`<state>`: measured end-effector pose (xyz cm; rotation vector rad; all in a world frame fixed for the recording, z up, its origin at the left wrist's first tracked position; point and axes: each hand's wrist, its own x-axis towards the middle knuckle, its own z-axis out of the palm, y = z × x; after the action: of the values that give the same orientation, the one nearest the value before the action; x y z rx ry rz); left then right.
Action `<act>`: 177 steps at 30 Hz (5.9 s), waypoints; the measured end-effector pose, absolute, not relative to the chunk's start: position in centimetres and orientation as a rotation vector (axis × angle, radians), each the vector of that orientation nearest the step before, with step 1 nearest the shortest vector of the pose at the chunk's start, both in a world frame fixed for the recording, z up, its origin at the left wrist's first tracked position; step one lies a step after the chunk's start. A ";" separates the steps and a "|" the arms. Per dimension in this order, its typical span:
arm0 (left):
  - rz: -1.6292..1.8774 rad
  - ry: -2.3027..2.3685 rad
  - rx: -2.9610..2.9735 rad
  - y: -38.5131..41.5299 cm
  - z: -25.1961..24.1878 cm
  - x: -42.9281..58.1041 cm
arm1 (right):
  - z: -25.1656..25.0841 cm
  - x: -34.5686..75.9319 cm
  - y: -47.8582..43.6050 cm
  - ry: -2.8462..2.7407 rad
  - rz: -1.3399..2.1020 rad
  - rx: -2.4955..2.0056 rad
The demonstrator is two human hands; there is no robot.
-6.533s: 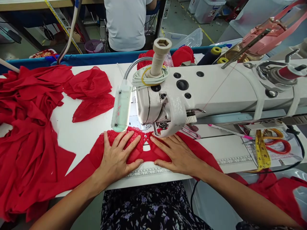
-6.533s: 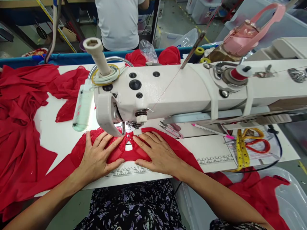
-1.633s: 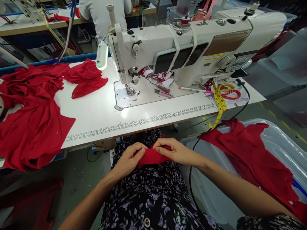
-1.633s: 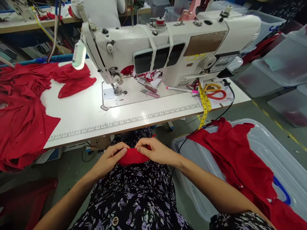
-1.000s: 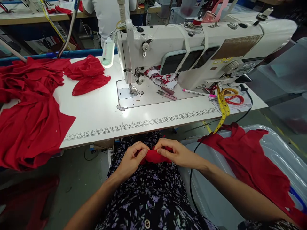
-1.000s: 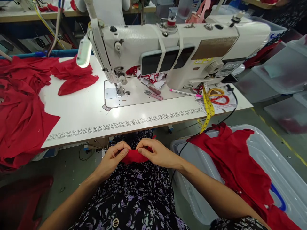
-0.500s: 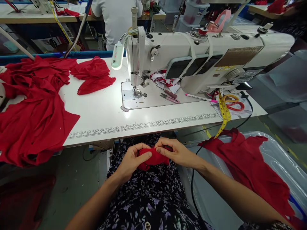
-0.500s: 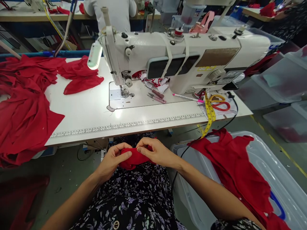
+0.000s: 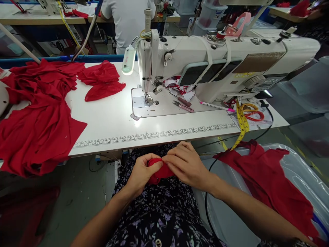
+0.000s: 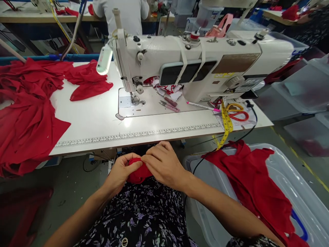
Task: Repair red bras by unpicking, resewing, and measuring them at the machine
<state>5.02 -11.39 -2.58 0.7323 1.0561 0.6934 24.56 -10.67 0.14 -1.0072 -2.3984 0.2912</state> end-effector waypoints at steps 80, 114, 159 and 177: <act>0.719 0.886 0.457 -11.3 -3.6 4.9 | -2.3 24.5 -10.0 -2.069 0.597 -1.176; 0.763 1.181 1.499 -11.8 -3.1 3.9 | -2.8 25.8 -11.1 -2.240 0.461 -1.106; 0.403 1.023 1.223 -10.4 -4.3 2.9 | -2.1 25.3 -10.8 -2.050 1.082 -1.206; -0.027 0.649 1.251 -6.6 10.2 -1.3 | 5.1 25.8 -8.0 -2.256 1.685 -0.445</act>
<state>-1.35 -6.61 10.21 1.2511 0.6489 -0.0266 25.77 -7.95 5.07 -0.4453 -2.2562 1.6848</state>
